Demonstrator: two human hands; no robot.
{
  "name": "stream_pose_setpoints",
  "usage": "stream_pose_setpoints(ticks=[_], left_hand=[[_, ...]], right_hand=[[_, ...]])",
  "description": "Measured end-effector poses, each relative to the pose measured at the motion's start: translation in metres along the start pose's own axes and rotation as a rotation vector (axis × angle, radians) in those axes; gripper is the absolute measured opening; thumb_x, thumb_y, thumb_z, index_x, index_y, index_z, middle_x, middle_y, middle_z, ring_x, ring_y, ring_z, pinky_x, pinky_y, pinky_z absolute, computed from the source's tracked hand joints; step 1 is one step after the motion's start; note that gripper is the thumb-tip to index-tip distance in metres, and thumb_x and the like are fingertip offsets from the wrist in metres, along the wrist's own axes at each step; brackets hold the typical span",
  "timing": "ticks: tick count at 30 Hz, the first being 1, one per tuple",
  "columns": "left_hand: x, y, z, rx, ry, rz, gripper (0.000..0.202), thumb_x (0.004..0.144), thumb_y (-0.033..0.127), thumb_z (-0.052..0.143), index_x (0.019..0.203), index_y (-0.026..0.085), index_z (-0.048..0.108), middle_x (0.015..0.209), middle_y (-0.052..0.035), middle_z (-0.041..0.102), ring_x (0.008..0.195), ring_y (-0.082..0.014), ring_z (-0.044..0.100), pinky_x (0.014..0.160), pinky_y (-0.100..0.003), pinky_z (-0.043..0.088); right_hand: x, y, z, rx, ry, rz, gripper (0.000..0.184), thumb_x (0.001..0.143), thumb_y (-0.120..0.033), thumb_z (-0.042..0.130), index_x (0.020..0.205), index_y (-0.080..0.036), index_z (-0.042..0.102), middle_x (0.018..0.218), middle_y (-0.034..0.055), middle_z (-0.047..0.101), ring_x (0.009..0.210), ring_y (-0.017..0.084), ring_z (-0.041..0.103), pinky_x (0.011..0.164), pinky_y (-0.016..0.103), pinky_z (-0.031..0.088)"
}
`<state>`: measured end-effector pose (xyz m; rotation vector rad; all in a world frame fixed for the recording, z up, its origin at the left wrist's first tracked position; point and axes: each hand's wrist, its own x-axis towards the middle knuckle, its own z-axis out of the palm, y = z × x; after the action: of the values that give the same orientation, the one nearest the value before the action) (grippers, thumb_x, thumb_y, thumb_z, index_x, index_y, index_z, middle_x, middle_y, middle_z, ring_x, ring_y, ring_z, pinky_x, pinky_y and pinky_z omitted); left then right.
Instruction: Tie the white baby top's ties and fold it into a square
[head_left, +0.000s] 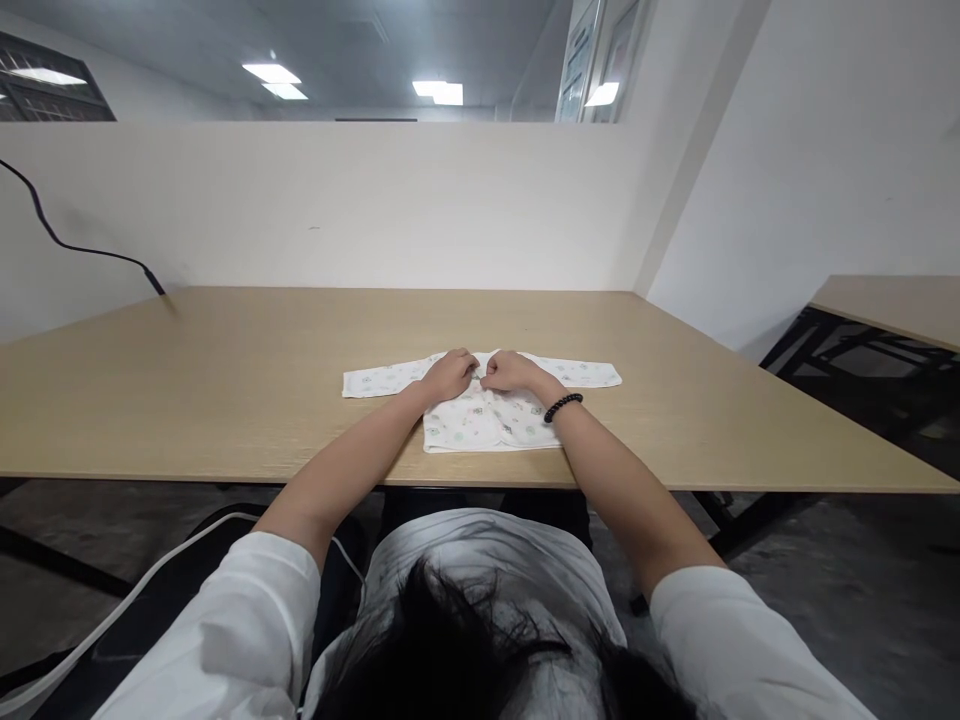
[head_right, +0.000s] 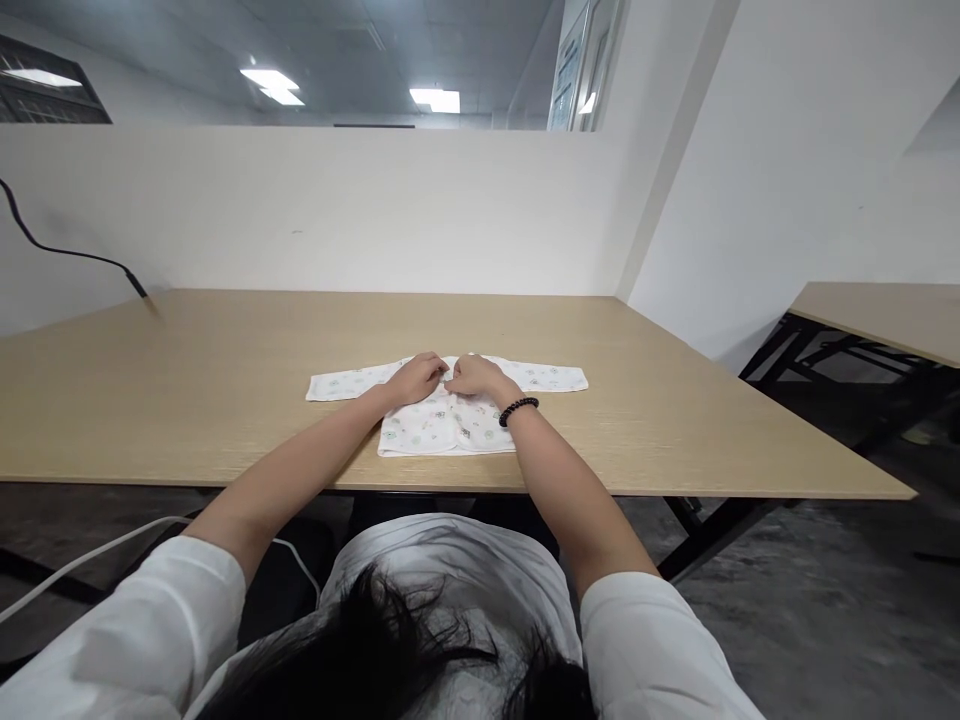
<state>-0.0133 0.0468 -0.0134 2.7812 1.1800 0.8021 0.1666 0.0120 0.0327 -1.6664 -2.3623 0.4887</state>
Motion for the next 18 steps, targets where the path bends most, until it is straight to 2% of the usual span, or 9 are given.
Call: stream_pose_setpoints(ticks=[4,9,18], left_hand=[[-0.002,0.007,-0.006,-0.07,0.056,0.033,0.024,0.081,0.016,0.049,0.094,0.018,0.07,0.097,-0.0092,0.072,0.094,-0.0247,0.064,0.084,-0.035,0.05],[-0.006,0.018,-0.009,-0.189,-0.054,-0.012,0.014,0.078,0.022,0.057,0.079,0.019,0.071,0.078,-0.0037,0.072,0.072,-0.02,0.063,0.065,-0.029,0.045],[-0.002,0.007,-0.007,-0.482,-0.151,-0.115,0.02,0.076,0.035,0.069,0.079,0.017,0.075,0.077,-0.0042,0.072,0.067,-0.016,0.061,0.062,-0.026,0.045]], right_hand=[[0.006,0.014,-0.005,0.176,-0.067,0.032,0.016,0.069,-0.019,0.059,0.055,-0.019,0.052,0.049,0.0,0.054,0.05,0.012,0.048,0.051,0.024,0.035],[0.011,0.026,-0.01,0.319,-0.12,0.092,0.018,0.071,-0.016,0.062,0.055,-0.017,0.054,0.052,0.0014,0.056,0.048,0.011,0.047,0.048,0.023,0.037],[0.009,0.027,-0.012,0.437,-0.166,0.107,0.01,0.068,-0.013,0.069,0.061,-0.015,0.063,0.057,0.0018,0.06,0.052,0.01,0.051,0.047,0.021,0.038]])
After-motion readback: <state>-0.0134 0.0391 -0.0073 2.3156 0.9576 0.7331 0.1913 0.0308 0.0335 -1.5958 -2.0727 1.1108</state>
